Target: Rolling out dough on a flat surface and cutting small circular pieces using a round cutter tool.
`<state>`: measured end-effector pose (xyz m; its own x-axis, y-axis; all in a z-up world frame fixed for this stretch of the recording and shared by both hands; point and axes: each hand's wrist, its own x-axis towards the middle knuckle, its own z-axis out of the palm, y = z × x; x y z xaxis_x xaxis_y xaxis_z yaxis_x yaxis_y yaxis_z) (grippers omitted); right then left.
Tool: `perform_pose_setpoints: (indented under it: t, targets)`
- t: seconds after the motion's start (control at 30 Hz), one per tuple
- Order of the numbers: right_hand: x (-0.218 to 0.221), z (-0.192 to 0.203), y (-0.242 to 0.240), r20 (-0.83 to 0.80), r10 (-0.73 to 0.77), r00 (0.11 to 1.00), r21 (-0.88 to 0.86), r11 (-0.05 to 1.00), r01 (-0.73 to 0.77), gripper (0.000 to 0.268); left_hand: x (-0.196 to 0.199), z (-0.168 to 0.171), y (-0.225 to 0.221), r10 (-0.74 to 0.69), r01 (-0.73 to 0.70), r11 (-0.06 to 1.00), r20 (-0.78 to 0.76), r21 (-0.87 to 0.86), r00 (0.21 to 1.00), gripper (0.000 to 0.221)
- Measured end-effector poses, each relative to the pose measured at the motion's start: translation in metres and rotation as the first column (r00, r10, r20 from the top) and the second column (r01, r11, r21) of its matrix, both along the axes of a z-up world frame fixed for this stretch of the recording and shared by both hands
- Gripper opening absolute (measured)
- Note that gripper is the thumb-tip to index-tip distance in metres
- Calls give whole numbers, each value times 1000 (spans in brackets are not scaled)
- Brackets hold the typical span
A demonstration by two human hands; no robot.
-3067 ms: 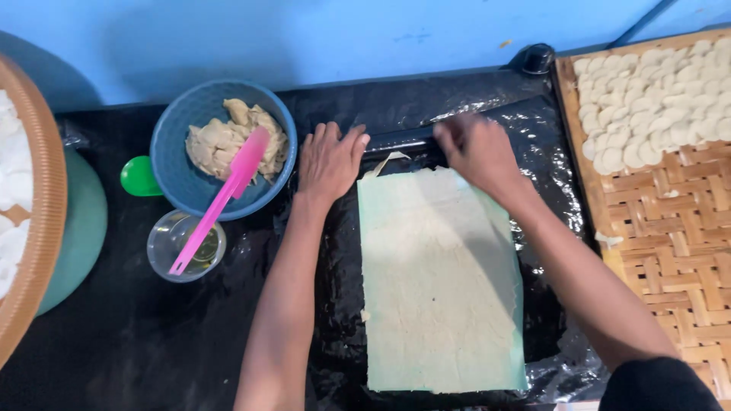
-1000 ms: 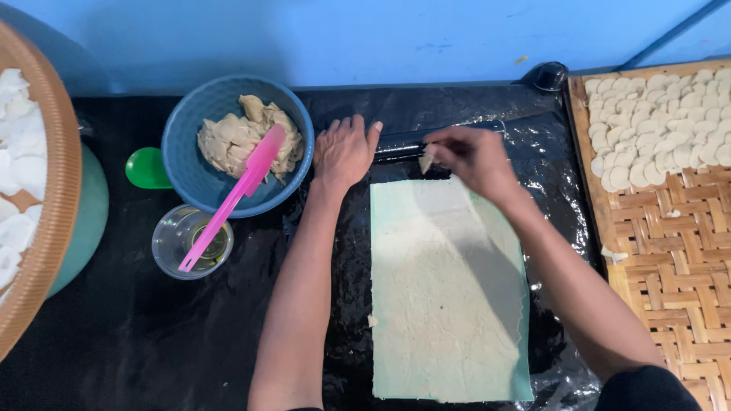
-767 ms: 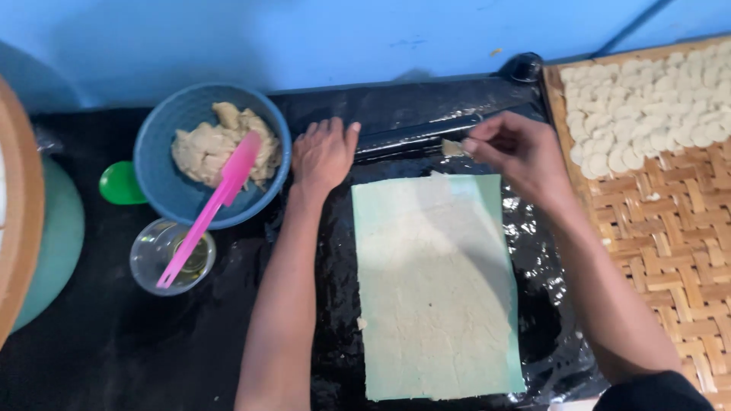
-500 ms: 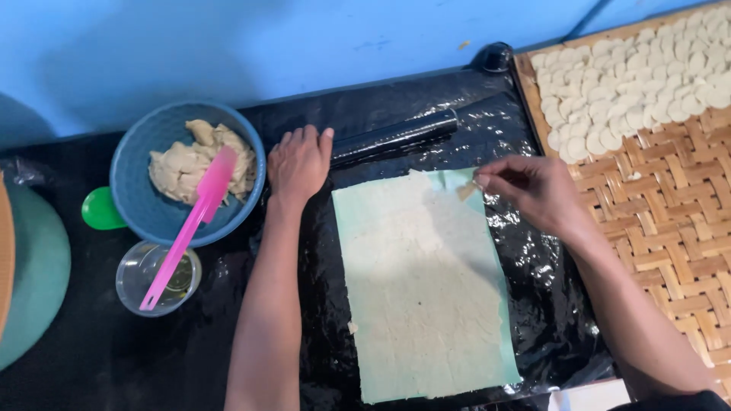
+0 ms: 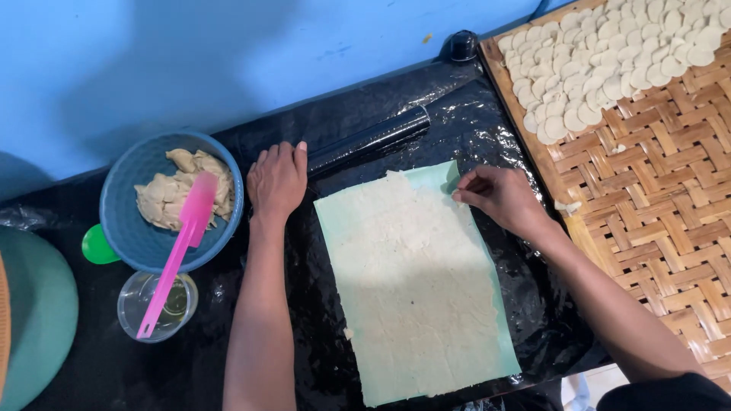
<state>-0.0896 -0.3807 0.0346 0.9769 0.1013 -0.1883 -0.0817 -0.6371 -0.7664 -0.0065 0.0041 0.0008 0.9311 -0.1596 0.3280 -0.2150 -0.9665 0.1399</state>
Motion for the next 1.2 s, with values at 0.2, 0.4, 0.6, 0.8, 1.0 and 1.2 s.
perform_pose_setpoints:
  t: [0.2, 0.4, 0.6, 0.8, 1.0, 1.2]
  targets:
    - [-17, 2, 3, 316, 146, 937, -249, 966, -66, 18, 0, 1, -1, 0, 0, 1000, -19, -1, 1000, 44]
    - [-26, 9, 9, 322, 75, 944, -285, 958, 21, 35, 0, 2, -1, 5, -5, 1000, -21, 1, 1000, 45]
    - [-32, 1, 13, 276, -25, 961, -210, 974, 85, 29, 1, -3, 1, 10, -10, 1000, -3, 12, 1000, 44]
    - [-47, -14, 19, 491, 95, 866, -285, 957, 57, 16, 0, -5, 0, 10, -10, 1000, 6, 13, 1000, 45]
    - [-57, -9, 24, 567, 269, 779, -382, 923, -41, 27, 0, -3, 0, 18, -18, 1000, 10, 21, 1000, 45]
    - [-58, -14, 22, 514, 280, 811, -377, 923, -80, 28, -11, 9, -4, 2, -3, 999, -25, -43, 1000, 45]
